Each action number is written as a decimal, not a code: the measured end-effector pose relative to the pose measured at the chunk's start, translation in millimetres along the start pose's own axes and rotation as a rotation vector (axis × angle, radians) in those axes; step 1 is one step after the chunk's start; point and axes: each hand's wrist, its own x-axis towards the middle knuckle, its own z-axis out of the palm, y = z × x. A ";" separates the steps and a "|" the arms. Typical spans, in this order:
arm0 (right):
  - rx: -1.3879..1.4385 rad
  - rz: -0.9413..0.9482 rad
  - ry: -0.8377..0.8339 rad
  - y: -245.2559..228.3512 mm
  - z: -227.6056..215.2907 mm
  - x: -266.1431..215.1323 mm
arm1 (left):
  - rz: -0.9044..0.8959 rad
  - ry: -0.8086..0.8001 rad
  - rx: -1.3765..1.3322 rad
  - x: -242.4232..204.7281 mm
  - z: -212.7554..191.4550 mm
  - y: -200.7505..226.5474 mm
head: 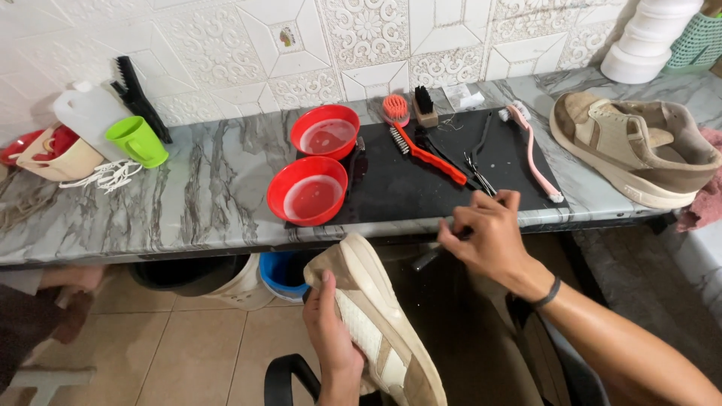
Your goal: The person scrubs a beige sneaker with a small brush dipped in soapy water, then wipes it with a cloth. They repeat the scrubbing and wiping on different parts of the shoe, including the sole and upper, using multiple brushes and a cloth.
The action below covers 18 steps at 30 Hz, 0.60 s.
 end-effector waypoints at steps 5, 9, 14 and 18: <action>0.269 0.038 0.211 -56.7 -10.8 -3.1 | 0.131 -0.068 -0.061 -4.1 5.8 -16.3; 0.224 0.152 0.217 -16.0 35.5 -10.9 | 0.084 0.077 -0.078 -2.0 1.7 -9.7; 0.145 0.422 -0.064 -5.7 40.1 24.1 | 0.161 0.075 -0.103 17.3 -19.6 -16.2; 0.209 0.442 -0.201 -7.6 43.2 78.6 | 0.133 0.092 -0.154 11.3 -17.7 -4.5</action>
